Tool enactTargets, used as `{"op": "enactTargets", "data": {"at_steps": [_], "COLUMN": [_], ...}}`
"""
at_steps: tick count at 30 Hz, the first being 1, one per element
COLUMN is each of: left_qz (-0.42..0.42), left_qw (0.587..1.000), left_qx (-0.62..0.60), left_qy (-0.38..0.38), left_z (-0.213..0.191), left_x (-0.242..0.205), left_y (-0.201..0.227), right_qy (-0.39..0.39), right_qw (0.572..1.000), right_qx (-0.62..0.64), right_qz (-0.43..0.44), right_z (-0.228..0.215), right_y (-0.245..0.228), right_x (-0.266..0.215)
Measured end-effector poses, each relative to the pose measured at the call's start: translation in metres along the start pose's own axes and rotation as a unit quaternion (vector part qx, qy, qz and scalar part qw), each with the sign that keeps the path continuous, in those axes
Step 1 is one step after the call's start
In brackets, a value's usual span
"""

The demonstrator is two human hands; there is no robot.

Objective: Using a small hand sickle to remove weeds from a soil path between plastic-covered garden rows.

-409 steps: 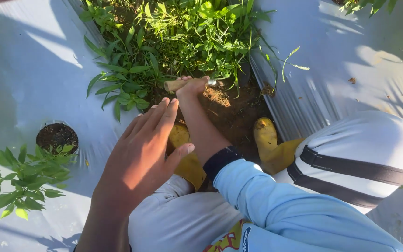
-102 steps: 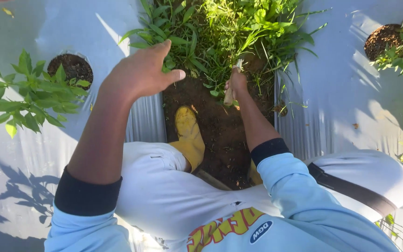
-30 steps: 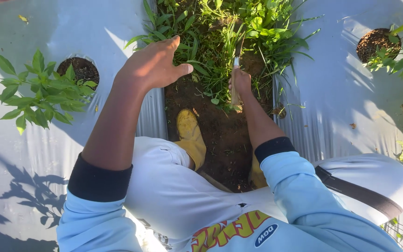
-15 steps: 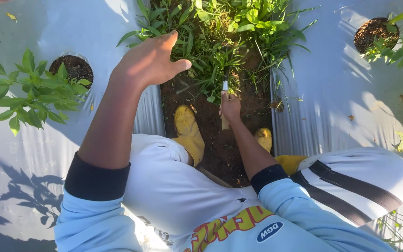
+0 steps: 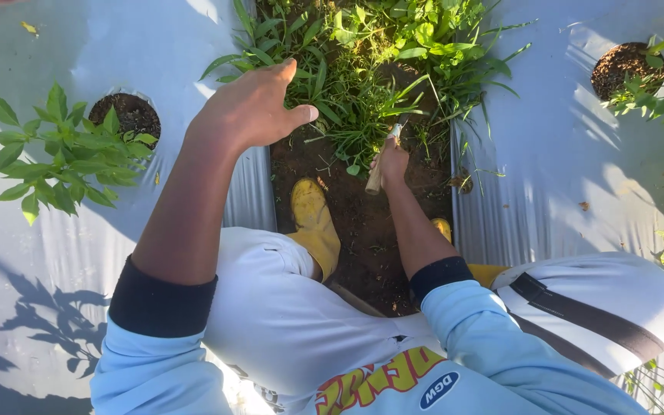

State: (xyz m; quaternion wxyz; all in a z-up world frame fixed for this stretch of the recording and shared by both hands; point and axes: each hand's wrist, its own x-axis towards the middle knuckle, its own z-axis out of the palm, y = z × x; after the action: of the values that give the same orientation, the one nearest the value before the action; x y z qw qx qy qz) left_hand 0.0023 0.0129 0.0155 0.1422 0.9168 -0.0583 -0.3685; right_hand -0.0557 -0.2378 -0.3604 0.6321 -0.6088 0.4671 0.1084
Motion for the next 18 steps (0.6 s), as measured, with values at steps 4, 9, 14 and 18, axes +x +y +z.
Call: {"op": "enactTargets", "data": {"at_steps": [4, 9, 14, 18], "left_qz": [-0.007, -0.011, 0.014, 0.064], "left_qw": [1.000, 0.999, 0.995, 0.993], "left_qx": [-0.020, -0.028, -0.083, -0.042], "left_qy": [-0.002, 0.009, 0.059, 0.087], "left_z": [0.001, 0.005, 0.023, 0.046], "left_x": [0.009, 0.030, 0.067, 0.102], "left_y": [-0.006, -0.022, -0.046, -0.064], "right_qy": [-0.004, -0.042, -0.022, -0.018], "right_qw": [0.999, 0.996, 0.996, 0.996], "right_qx": [0.041, -0.074, -0.085, -0.084], "right_qz": [0.033, -0.021, -0.016, -0.007], "right_z": [0.030, 0.033, 0.032, 0.043], "right_y": [-0.012, -0.010, -0.012, -0.024], "right_x": [0.036, 0.017, 0.022, 0.043]}}
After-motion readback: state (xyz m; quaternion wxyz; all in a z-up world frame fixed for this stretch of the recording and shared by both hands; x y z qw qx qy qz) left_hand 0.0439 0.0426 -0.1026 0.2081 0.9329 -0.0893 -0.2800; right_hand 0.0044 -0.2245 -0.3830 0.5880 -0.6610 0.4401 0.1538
